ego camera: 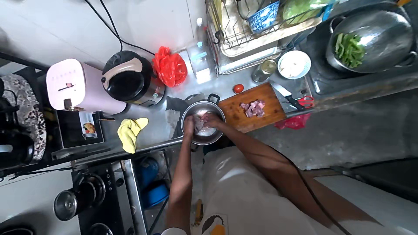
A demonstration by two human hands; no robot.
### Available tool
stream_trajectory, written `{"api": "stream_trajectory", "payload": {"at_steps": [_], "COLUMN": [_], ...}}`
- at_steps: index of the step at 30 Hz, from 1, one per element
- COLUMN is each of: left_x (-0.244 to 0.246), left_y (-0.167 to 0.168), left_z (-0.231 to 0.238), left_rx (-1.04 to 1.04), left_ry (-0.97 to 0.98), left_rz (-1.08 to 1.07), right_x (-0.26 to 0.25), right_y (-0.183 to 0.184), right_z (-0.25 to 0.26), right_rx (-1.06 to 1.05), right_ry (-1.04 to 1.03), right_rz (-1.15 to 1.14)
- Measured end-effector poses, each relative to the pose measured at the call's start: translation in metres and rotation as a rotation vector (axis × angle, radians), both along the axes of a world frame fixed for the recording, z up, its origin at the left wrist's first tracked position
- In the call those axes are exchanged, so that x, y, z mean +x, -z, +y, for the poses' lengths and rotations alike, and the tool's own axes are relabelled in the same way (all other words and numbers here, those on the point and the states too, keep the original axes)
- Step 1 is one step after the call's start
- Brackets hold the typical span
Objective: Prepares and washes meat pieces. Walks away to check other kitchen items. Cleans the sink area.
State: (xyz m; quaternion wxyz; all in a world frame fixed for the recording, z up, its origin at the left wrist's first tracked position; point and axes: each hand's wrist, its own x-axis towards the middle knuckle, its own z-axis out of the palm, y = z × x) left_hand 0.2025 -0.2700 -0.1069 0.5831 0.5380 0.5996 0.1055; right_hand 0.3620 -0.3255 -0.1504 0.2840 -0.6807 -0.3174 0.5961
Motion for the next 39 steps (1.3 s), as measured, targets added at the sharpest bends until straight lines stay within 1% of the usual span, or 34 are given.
{"api": "stream_trajectory", "payload": {"at_steps": [1, 3, 6, 9, 12, 15, 18, 20, 21, 23, 25, 27, 29, 31, 33, 35, 37, 39], "left_x": [-0.001, -0.001, -0.001, 0.003, 0.006, 0.004, 0.006, 0.008, 0.008, 0.010, 0.014, 0.019, 0.022, 0.024, 0.023, 0.017, 0.012, 0.009], "left_y": [-0.001, -0.002, 0.002, 0.005, 0.007, 0.014, 0.017, 0.022, 0.026, 0.027, 0.025, 0.025, 0.023, 0.024, 0.027, 0.028, 0.026, 0.022], "left_z": [0.000, 0.001, 0.002, 0.000, 0.001, 0.000, -0.003, -0.004, -0.004, -0.003, -0.002, -0.001, -0.004, -0.003, 0.000, 0.002, 0.001, -0.001], "left_rx": [0.007, 0.062, 0.225, 0.339, 0.379, 0.407, 0.389, 0.384, 0.381, 0.364, 0.310, 0.258, 0.227, 0.187, 0.159, 0.097, 0.036, 0.007], "left_ry": [-0.007, 0.065, 0.249, 0.342, 0.400, 0.482, 0.597, 0.626, 0.623, 0.631, 0.666, 0.703, 0.707, 0.689, 0.645, 0.535, 0.402, 0.329], "left_rz": [0.015, 0.100, 0.243, 0.329, 0.373, 0.439, 0.567, 0.611, 0.615, 0.645, 0.707, 0.760, 0.739, 0.678, 0.572, 0.454, 0.338, 0.262], "right_x": [0.000, -0.001, -0.004, 0.000, 0.018, 0.044, 0.070, 0.087, 0.094, 0.107, 0.117, 0.119, 0.116, 0.111, 0.106, 0.103, 0.100, 0.095], "right_y": [0.000, -0.006, -0.030, -0.059, -0.090, -0.118, -0.152, -0.161, -0.158, -0.139, -0.106, -0.075, -0.051, -0.038, -0.040, -0.047, -0.061, -0.079], "right_z": [0.000, 0.001, -0.006, -0.019, -0.028, -0.049, -0.067, -0.078, -0.084, -0.092, -0.096, -0.100, -0.109, -0.113, -0.115, -0.115, -0.113, -0.106], "right_rx": [0.013, 0.079, 0.149, 0.233, 0.298, 0.357, 0.341, 0.314, 0.309, 0.295, 0.267, 0.246, 0.232, 0.219, 0.226, 0.216, 0.245, 0.312], "right_ry": [-0.024, -0.081, -0.105, -0.094, -0.133, -0.099, -0.035, 0.022, 0.052, 0.099, 0.110, 0.115, 0.102, 0.092, 0.102, 0.131, 0.153, 0.163], "right_rz": [-0.030, -0.160, -0.356, -0.464, -0.462, -0.383, -0.369, -0.405, -0.442, -0.525, -0.627, -0.672, -0.656, -0.673, -0.718, -0.743, -0.785, -0.807]}}
